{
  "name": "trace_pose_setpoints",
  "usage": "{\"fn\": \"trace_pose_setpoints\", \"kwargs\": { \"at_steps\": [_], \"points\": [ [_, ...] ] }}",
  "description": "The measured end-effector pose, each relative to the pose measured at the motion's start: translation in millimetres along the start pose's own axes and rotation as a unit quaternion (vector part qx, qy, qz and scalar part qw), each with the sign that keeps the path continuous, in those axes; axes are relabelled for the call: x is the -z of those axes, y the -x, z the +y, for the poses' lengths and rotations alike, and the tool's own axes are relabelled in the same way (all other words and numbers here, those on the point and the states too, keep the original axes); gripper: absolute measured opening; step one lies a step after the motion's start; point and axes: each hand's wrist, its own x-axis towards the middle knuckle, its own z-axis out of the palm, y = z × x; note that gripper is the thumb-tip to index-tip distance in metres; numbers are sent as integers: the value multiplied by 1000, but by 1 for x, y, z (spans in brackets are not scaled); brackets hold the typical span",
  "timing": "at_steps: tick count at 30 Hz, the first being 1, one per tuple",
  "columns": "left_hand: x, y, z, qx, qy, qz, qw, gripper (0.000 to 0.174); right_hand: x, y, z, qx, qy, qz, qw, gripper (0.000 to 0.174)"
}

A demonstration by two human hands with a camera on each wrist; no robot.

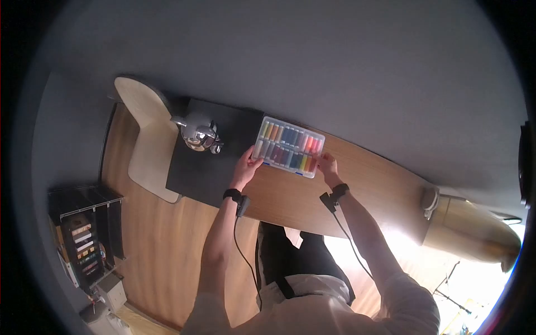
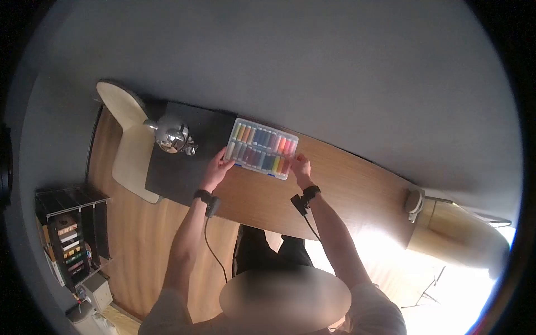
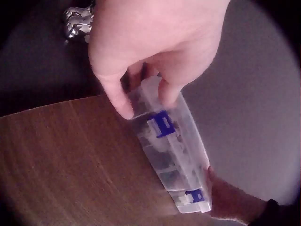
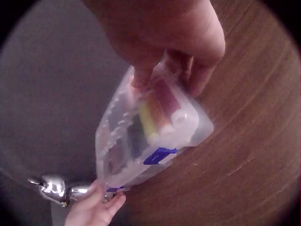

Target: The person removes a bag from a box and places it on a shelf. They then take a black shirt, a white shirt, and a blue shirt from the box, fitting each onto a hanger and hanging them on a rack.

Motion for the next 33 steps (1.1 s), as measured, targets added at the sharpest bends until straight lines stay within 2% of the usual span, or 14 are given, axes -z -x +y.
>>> {"fn": "trace_pose_setpoints", "kwargs": {
  "at_steps": [2, 3, 5, 8, 12, 15, 20, 23, 24, 27, 29, 31, 32, 33],
  "points": [
    [-4, -2, 4, 7, 33, 8, 999, 62, 4, -2, -1, 18, -4, 8, 1000, 44],
    [40, -57, 18, -42, -7, 26, 999, 62, -47, -44, -40, 62, -52, -2, 997, 44],
    [20, -29, -8, -20, 80, 5, 997, 65, -26, -15, -15, 75, -34, -11, 997, 43],
    [-11, -3, -9, 34, 56, -17, 998, 65, 9, -6, 14, 32, 35, 13, 999, 44],
    [-11, 2, 1, 58, -4, 1, 998, 64, 2, 3, -1, 41, 35, 35, 998, 44],
    [-15, -4, -19, -36, 62, 29, 997, 62, -5, -7, 10, 76, 36, 46, 995, 47],
    [-6, -3, -15, -25, 87, 9, 996, 61, -16, -12, 17, 28, 28, 54, 998, 48],
    [-8, -9, -26, -8, 94, -2, 996, 59, -18, -7, 15, 40, 42, 51, 997, 50],
    [-8, -8, -24, -27, 104, -8, 994, 59, -11, -4, 9, 33, 61, -17, 997, 50],
    [-5, -5, -23, -40, 78, -16, 996, 58, -5, 19, 4, 71, -6, -49, 996, 47],
    [-8, -2, -29, -40, 48, 28, 998, 56, 2, 29, 23, 74, -8, -19, 997, 48],
    [-9, -2, -40, -61, 59, 17, 996, 58, 23, 38, 42, 87, 114, -39, 989, 59],
    [-9, 4, -40, -67, 62, 30, 995, 60, 30, 42, 68, 136, 144, 18, 980, 64],
    [-9, 12, -42, -73, 63, 45, 994, 62, 49, 64, 67, 127, 199, -17, 972, 55]
  ]
}}
